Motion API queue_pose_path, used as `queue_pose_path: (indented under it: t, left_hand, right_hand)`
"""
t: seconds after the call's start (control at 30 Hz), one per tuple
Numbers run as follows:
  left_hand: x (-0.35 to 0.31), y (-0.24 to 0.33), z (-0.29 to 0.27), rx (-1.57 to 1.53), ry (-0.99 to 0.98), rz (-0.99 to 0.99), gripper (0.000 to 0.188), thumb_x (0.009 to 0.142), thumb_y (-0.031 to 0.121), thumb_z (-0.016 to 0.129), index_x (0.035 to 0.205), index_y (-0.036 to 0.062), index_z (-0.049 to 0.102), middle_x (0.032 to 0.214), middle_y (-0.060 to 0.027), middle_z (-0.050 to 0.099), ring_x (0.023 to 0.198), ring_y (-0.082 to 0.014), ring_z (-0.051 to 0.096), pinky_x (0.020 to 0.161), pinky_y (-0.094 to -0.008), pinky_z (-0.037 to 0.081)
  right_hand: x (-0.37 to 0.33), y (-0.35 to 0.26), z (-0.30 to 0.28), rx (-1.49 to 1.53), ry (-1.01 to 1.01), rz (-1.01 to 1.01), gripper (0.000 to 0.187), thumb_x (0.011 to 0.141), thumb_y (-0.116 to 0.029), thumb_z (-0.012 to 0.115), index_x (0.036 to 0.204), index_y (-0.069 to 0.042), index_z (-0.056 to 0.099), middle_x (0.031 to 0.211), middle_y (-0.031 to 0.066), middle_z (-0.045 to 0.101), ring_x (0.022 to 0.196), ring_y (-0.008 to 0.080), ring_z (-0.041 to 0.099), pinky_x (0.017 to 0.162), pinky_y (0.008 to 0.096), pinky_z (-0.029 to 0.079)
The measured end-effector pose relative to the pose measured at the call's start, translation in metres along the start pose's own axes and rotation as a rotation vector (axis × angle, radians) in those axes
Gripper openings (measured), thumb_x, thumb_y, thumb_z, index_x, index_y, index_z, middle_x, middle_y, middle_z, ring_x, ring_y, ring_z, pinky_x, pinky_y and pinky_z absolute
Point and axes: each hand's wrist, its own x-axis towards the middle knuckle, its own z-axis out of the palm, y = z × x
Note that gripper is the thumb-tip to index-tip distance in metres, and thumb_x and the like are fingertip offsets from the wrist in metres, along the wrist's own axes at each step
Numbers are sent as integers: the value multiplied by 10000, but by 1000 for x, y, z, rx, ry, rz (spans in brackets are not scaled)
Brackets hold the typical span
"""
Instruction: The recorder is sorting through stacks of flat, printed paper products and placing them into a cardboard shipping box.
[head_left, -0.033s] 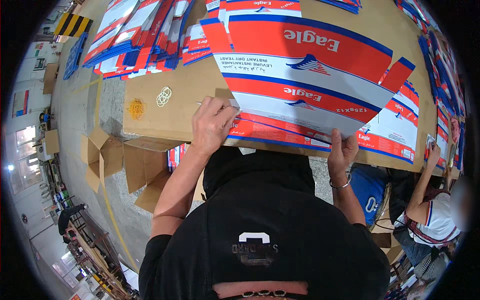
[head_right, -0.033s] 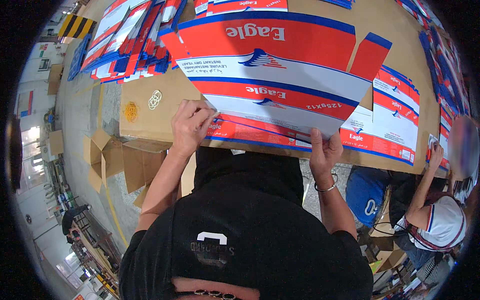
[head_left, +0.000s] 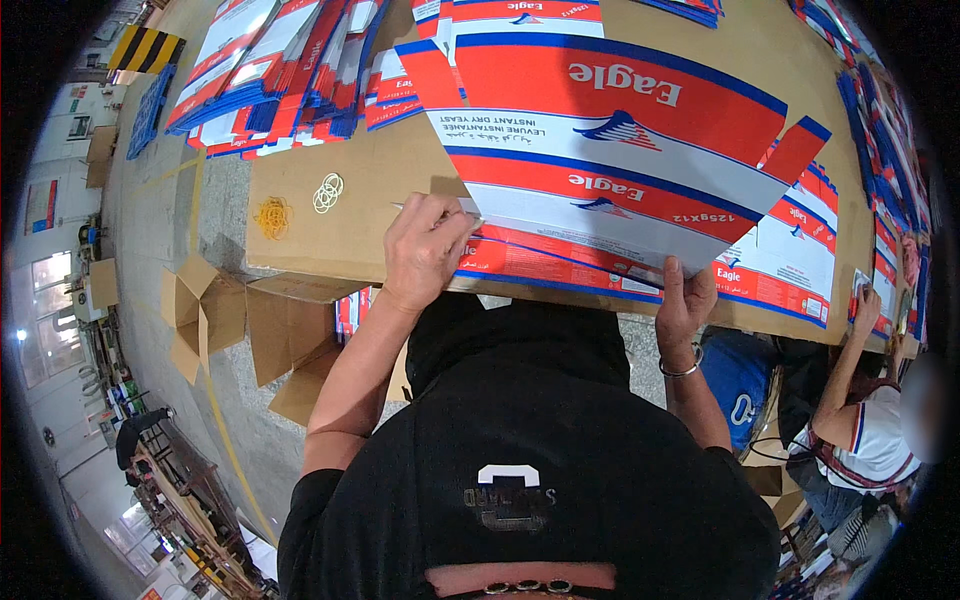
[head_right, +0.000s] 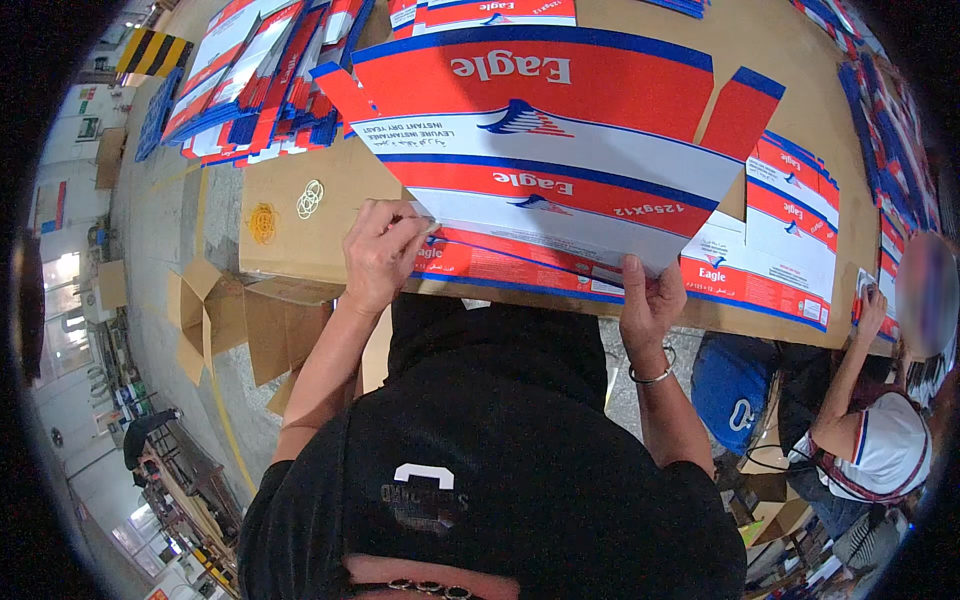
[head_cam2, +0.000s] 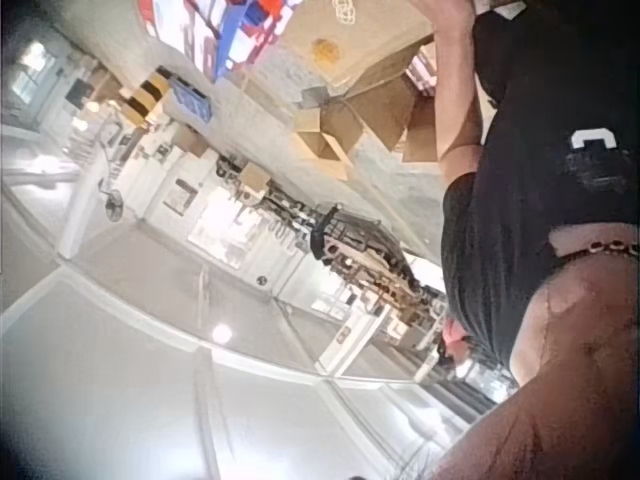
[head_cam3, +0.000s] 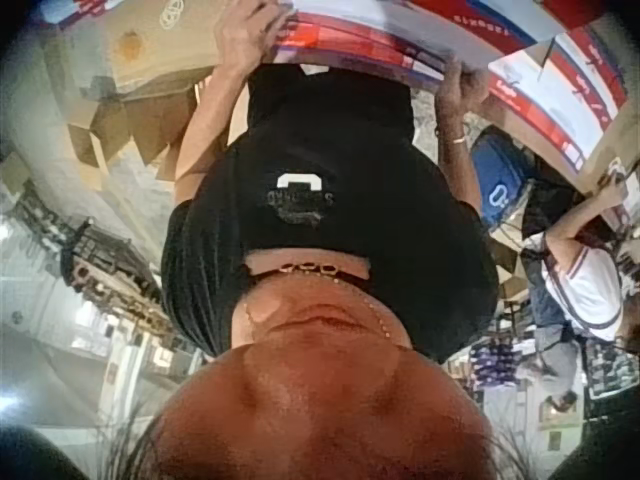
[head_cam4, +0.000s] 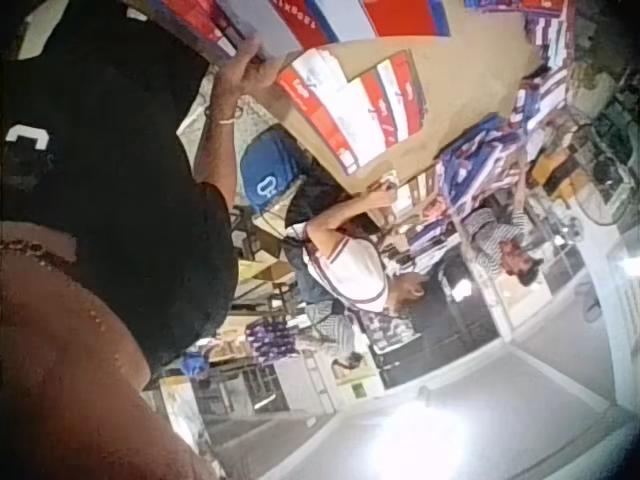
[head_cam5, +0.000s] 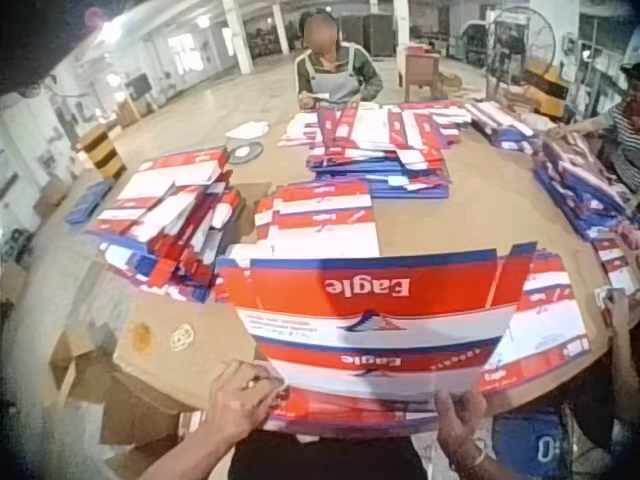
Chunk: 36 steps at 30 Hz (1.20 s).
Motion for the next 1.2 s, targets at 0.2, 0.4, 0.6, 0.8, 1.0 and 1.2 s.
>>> queue_pose_path:
  t: [0.2, 0.4, 0.6, 0.8, 1.0, 1.2]
  left_hand:
    - [-4, -3, 2, -30, 45, 52, 162, 668, 31, 734, 819, 73, 692, 837, -35, 592, 762, -219, 559, 618, -328, 475]
    - [-12, -10, 8, -59, 79, 144, 265, 639, 7, 716, 897, 70, 709, 869, -49, 596, 823, -248, 578, 688, -337, 500]
    - [-8, -13, 6, -118, 88, 160, 322, 641, -13, 706, 952, 68, 707, 968, -61, 632, 920, -279, 593, 766, -352, 514]
    - [12, -5, -7, -23, 239, 51, 374, 689, -56, 681, 1041, 72, 678, 1119, -118, 616, 1048, -331, 573, 884, -414, 482]
    - [-5, 4, 3, -50, -100, -63, 405, 747, 118, 731, 1139, 93, 631, 1223, -148, 540, 1164, -353, 506, 956, -446, 416]
    - [-28, -4, 18, 45, -428, -161, 682, 748, 350, 766, 1333, 126, 497, 1386, -130, 439, 1289, -346, 406, 1018, -523, 349]
  right_hand:
    - [3, -3, 1, 16, 3, 42, 236, 970, -124, 575, 1152, 25, 587, 1070, 90, 650, 995, 128, 570, 879, 294, 449]
    - [11, -4, 3, 42, 4, 144, 275, 965, -145, 598, 1177, 29, 581, 1075, 83, 649, 983, 112, 569, 864, 277, 456]
    - [24, 1, 4, 180, 22, 325, 276, 949, -151, 624, 1156, 30, 598, 1080, 70, 651, 970, 103, 565, 859, 261, 448]
    - [78, 1, 34, 206, 2, 290, 300, 931, -184, 644, 1136, 32, 614, 1044, 71, 653, 943, 110, 567, 836, 265, 456]
    - [180, 3, 94, 86, -18, 303, 365, 895, -272, 683, 1074, 43, 644, 996, 93, 655, 884, 125, 571, 774, 281, 468]
    - [234, 32, 109, -183, -62, 306, 353, 924, -287, 641, 1166, -31, 617, 1058, 60, 644, 912, 110, 584, 735, 274, 499]
